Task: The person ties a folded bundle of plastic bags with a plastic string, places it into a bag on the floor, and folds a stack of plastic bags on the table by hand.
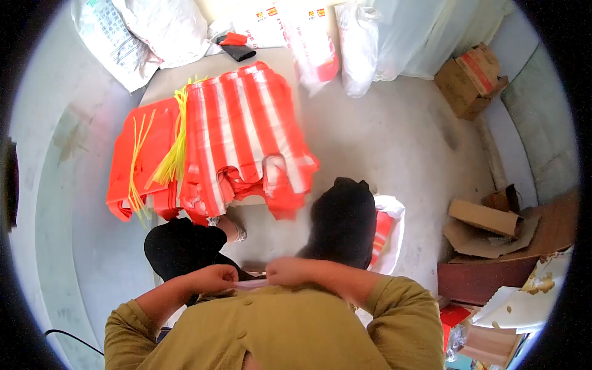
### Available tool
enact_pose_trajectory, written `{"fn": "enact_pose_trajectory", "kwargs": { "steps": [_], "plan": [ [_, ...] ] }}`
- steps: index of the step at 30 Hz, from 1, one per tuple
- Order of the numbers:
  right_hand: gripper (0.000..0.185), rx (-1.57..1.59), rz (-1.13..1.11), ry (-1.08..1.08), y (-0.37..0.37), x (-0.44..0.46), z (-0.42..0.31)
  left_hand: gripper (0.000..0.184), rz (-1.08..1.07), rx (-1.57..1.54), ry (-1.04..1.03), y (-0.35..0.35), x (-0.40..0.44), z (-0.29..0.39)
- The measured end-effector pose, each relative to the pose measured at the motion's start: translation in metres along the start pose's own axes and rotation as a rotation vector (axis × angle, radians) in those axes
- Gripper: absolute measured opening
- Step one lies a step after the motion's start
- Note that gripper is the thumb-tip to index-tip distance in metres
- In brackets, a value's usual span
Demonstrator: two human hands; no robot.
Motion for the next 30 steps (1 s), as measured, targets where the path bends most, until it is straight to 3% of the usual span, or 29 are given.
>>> {"fn": "enact_pose_trajectory", "kwargs": {
  "steps": [5, 11, 13, 21, 25, 28, 30],
  "plan": [
    [0.024, 0.133, -0.17, -0.012, -0.01, -0.002, -0.004, 0.021, -0.217, -0.114, 0.066, -0.027, -0.003, 0.0],
    [0.023, 0.199, -0.071, -0.017, -0.001, 0.006, -0.002, 0.016, -0.203, 0.064, 0.0, -0.009, -0.006, 0.018],
    [0.023, 0.3, -0.076, -0.06, 0.002, 0.007, -0.005, 0.015, -0.255, -0.057, 0.003, -0.009, -0.006, 0.011],
    [0.023, 0.158, -0.239, 0.045, -0.018, 0.008, 0.002, 0.016, -0.302, 0.072, -0.044, -0.018, 0.003, 0.004],
    [0.029, 0.116, -0.212, 0.127, -0.017, 0.011, 0.001, 0.019, -0.173, 0.437, -0.148, -0.012, 0.006, 0.016],
    [0.034, -0.11, -0.136, 0.101, 0.009, 0.004, -0.012, 0.024, -0.09, 0.615, -0.18, -0.002, 0.009, 0.028],
    [0.034, -0.166, 0.048, 0.085, 0.038, 0.005, -0.014, 0.028, 0.033, 0.665, -0.205, 0.011, 0.014, 0.033]
  ]
}}
Point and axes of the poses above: each hand's wrist, its own x-axis towards the middle knuckle, its own y-axis out of the back of the hand, z = x × y, the point moved 10 cm from there along x, towards the middle knuckle, and after that the axes turned 11 degrees about z, right-handed, at the moved point
